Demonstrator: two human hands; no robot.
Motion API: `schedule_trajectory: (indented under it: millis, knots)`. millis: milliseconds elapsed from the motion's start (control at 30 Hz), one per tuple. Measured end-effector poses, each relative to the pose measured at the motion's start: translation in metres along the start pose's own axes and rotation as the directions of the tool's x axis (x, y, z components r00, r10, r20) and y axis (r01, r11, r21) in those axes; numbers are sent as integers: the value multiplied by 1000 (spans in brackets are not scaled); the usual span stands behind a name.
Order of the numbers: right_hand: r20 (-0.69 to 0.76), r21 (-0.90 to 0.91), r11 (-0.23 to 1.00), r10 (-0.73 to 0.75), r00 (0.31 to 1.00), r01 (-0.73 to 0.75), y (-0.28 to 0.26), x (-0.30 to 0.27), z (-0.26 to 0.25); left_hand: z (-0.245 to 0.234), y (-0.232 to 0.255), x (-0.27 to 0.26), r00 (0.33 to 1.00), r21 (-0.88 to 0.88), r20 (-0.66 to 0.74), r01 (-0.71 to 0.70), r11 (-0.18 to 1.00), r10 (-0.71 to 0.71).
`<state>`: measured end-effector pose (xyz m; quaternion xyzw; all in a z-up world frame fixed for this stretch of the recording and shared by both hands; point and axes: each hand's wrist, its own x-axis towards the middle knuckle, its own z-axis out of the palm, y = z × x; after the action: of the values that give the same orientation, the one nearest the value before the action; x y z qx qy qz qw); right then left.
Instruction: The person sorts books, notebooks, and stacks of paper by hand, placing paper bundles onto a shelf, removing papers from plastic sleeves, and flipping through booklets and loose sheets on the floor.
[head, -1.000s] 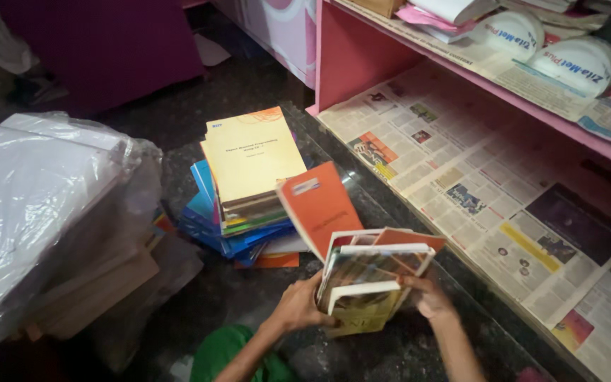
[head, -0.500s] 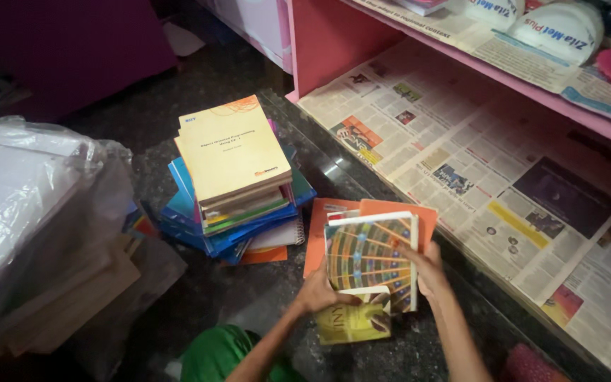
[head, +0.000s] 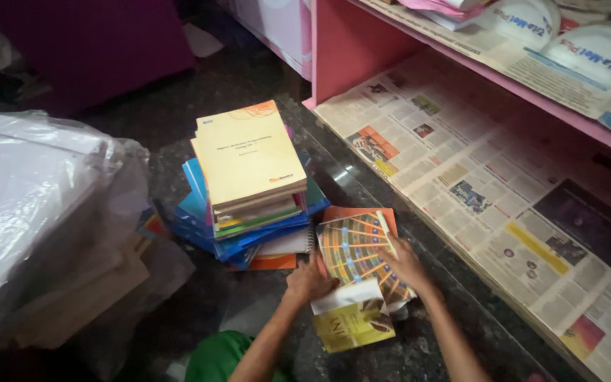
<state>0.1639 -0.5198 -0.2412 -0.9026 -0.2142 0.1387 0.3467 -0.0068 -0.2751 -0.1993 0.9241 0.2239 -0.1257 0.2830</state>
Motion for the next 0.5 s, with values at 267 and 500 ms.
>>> schedule_trajectory:
  millis: [267,500]
  knots:
    - [-100,52,966,-247,964,253,10,-56,3,17,4,-60,988,68,-156,-2,998,12]
    - [-91,-4,981,-195,976,196,14,-75,-1,33,22,-118,972,110,223,-97,989,70]
